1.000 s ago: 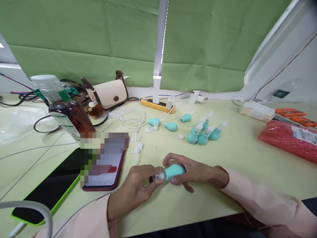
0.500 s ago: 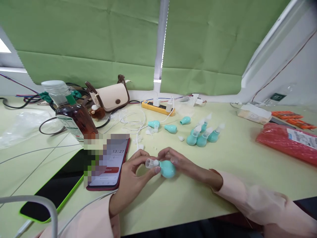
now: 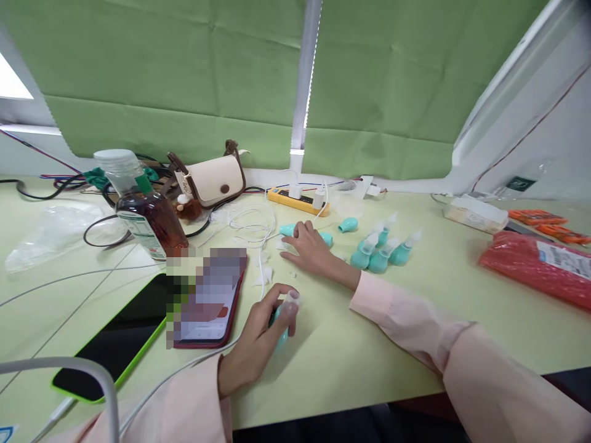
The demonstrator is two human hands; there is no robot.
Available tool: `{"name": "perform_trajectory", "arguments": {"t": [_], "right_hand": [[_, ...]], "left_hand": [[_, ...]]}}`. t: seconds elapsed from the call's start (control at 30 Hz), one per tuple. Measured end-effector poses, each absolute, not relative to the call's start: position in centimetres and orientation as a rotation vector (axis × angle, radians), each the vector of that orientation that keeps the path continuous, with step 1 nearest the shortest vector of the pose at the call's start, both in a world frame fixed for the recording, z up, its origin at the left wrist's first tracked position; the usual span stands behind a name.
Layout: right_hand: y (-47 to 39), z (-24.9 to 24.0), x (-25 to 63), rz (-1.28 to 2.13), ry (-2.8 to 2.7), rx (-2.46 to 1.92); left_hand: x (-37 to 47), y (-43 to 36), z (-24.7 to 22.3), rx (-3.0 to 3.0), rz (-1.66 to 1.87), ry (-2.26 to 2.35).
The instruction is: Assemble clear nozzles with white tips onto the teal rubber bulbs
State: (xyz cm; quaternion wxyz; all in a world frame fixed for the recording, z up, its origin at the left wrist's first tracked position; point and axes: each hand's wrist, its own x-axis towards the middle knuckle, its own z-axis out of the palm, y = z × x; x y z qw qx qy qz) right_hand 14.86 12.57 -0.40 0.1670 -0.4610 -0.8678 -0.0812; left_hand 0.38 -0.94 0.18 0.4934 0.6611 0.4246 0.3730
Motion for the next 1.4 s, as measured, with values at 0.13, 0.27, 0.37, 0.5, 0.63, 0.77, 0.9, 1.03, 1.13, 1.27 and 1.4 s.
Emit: {"name": "perform_trajectory", "arguments": {"t": [0.13, 0.27, 0.37, 0.5, 0.63, 0.77, 0.9, 1.03, 1.13, 1.27, 1.4], "right_hand": [[13.3, -1.0, 13.5, -0.264, -2.460, -1.336], [13.5, -0.8, 13.2, -0.239, -2.437, -1.296], [12.5, 0.1, 14.3, -0.202, -2.417, -1.240], [9.2, 1.7, 17.3, 0.130, -2.333, -1.071], [5.6, 2.4, 20.0, 0.838, -2.199, -0.887], [4.1, 2.1, 21.0, 0.883, -2.266, -0.707], [3.8, 2.2, 21.2, 0.792, -2.366, -0.607], [3.5, 2.4, 21.3, 0.763, -2.432, -0.585], [3.3, 2.6, 21.4, 0.798, -2.474, -0.588], [3.1, 2.7, 21.4, 0.832, -2.545, -0.603], [3.1, 2.7, 21.2, 0.824, -2.548, -0.621]], "left_hand": [[0.5, -1.0, -0.2, 1.560, 0.970, 1.069], [0.7, -0.6, -0.6, 1.558, 1.024, 1.097], [0.5, -0.4, -0.4, 1.616, 1.017, 1.137], [0.4, -0.4, 0.2, 1.691, 0.937, 1.090], [0.4, -0.5, 0.3, 1.820, 0.856, 1.157], [0.5, -0.5, 0.3, 1.945, 0.759, 1.174], [0.5, -0.6, 0.3, 2.036, 0.755, 1.148], [0.6, -0.7, 0.3, 2.103, 0.774, 1.114], [0.5, -0.8, 0.3, 2.146, 0.763, 1.074], [0.3, -0.8, 0.0, 2.199, 0.709, 1.051], [0.3, -0.8, -0.3, 2.215, 0.673, 1.046]]}}
